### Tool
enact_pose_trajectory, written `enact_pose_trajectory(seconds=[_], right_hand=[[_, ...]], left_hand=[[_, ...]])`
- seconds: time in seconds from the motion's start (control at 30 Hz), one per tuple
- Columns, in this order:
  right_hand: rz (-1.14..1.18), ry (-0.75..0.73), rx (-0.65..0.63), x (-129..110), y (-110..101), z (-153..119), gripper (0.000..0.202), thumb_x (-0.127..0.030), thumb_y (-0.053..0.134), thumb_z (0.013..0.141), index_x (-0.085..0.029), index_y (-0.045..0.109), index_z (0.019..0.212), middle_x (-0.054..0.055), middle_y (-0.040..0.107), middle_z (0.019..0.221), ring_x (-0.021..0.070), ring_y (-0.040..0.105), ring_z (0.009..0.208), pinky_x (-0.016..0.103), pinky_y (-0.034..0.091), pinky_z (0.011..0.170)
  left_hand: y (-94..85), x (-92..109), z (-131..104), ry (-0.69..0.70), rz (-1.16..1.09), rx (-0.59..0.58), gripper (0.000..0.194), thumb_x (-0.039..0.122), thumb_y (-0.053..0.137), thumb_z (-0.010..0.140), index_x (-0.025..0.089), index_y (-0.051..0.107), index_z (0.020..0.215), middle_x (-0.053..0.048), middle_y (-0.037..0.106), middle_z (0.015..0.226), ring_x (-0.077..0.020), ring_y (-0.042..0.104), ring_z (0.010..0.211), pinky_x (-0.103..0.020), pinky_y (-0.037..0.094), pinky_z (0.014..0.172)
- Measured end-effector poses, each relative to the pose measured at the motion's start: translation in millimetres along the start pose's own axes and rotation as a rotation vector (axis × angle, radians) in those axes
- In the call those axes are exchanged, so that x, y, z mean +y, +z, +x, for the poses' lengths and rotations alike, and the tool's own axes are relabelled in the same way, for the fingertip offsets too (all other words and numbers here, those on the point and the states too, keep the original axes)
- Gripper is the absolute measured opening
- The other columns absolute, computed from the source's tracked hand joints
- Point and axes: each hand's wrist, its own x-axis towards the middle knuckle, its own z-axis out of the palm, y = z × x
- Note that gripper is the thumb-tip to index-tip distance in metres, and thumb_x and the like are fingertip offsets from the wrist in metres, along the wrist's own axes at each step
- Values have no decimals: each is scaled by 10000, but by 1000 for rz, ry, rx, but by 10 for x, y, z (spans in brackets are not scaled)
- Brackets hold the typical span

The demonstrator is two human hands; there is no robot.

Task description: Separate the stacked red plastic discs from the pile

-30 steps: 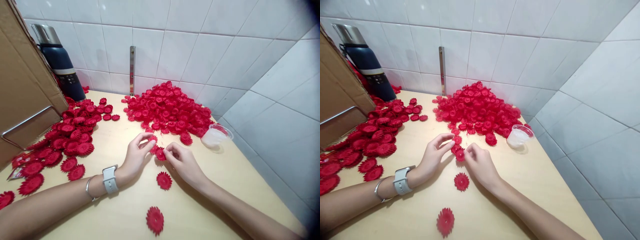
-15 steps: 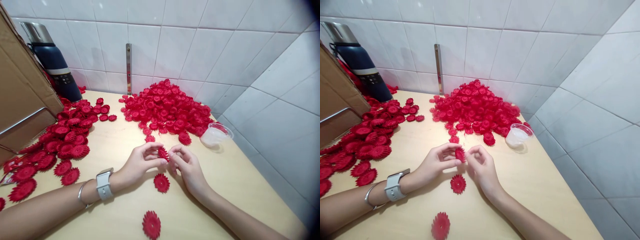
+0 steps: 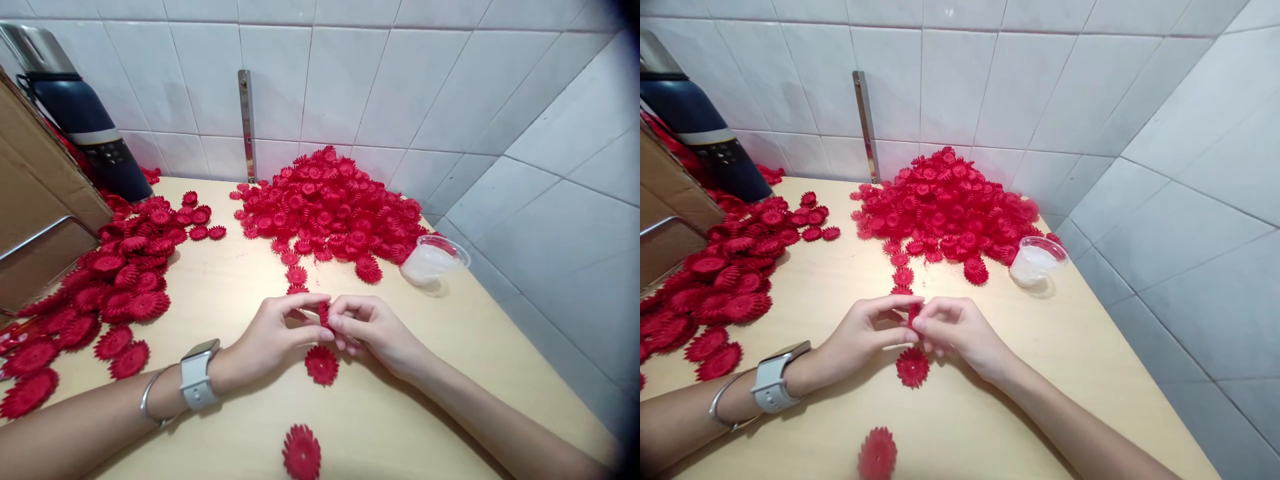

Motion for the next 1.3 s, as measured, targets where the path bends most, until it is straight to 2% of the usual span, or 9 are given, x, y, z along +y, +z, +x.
enact_pose_trajectory(seconds=[0.4, 0.83, 0.93, 1.03, 1.13, 1.23, 1.3], right_hand=[[14, 11, 9, 5, -6, -4, 199, -308, 621, 724, -144, 544, 640, -38, 536, 480, 41, 409, 384, 160, 268, 376], [3, 16, 45, -6, 34, -10, 207, -330, 612, 705, -148, 533, 646, -46, 504, 443, 55, 410, 369, 176, 293, 374], [17, 4, 93, 3, 61, -15, 205, -325, 618, 683, -156, 508, 646, -65, 464, 412, 56, 389, 356, 179, 296, 369], [0, -44, 200, 7, 96, -24, 208, -332, 614, 669, -164, 492, 662, -62, 463, 431, 62, 381, 369, 189, 301, 370], [-72, -121, 218, 18, 131, -42, 194, -324, 586, 692, -166, 476, 662, -45, 478, 479, 71, 392, 415, 203, 318, 404], [-125, -148, 157, 42, 147, -62, 158, -302, 547, 729, -170, 475, 680, -45, 465, 496, 82, 401, 447, 215, 324, 438], [-132, -146, 141, 58, 143, -65, 145, -294, 534, 739, -172, 474, 687, -49, 458, 495, 85, 403, 452, 219, 325, 450]], left_hand=[[-12, -23, 19, -11, 17, 14, 374, 153, 653, 673, 172, 599, 1042, -60, 680, 889, -184, 633, 778, -297, 507, 703], [-17, -46, 24, -51, 3, 12, 389, 174, 650, 675, 155, 567, 1055, -69, 670, 884, -181, 628, 787, -311, 493, 732], [-15, -69, 29, -21, 15, 70, 399, 165, 670, 652, 177, 541, 1029, -67, 620, 986, -164, 611, 814, -296, 492, 735], [-15, -69, 33, 29, -13, 152, 274, 171, 680, 641, 178, 512, 858, -56, 554, 1056, -144, 595, 815, -277, 492, 712], [-16, -45, 32, 34, -16, 106, 162, 196, 645, 679, 150, 489, 679, -42, 573, 903, -143, 584, 786, -269, 479, 699], [-14, -26, 33, 21, 17, 54, 114, 200, 616, 702, 139, 531, 658, -12, 562, 726, -133, 575, 698, -256, 464, 658], [-16, -26, 38, 1, 20, 49, 66, 174, 612, 695, 140, 556, 685, -7, 565, 711, -131, 573, 678, -249, 459, 641]])
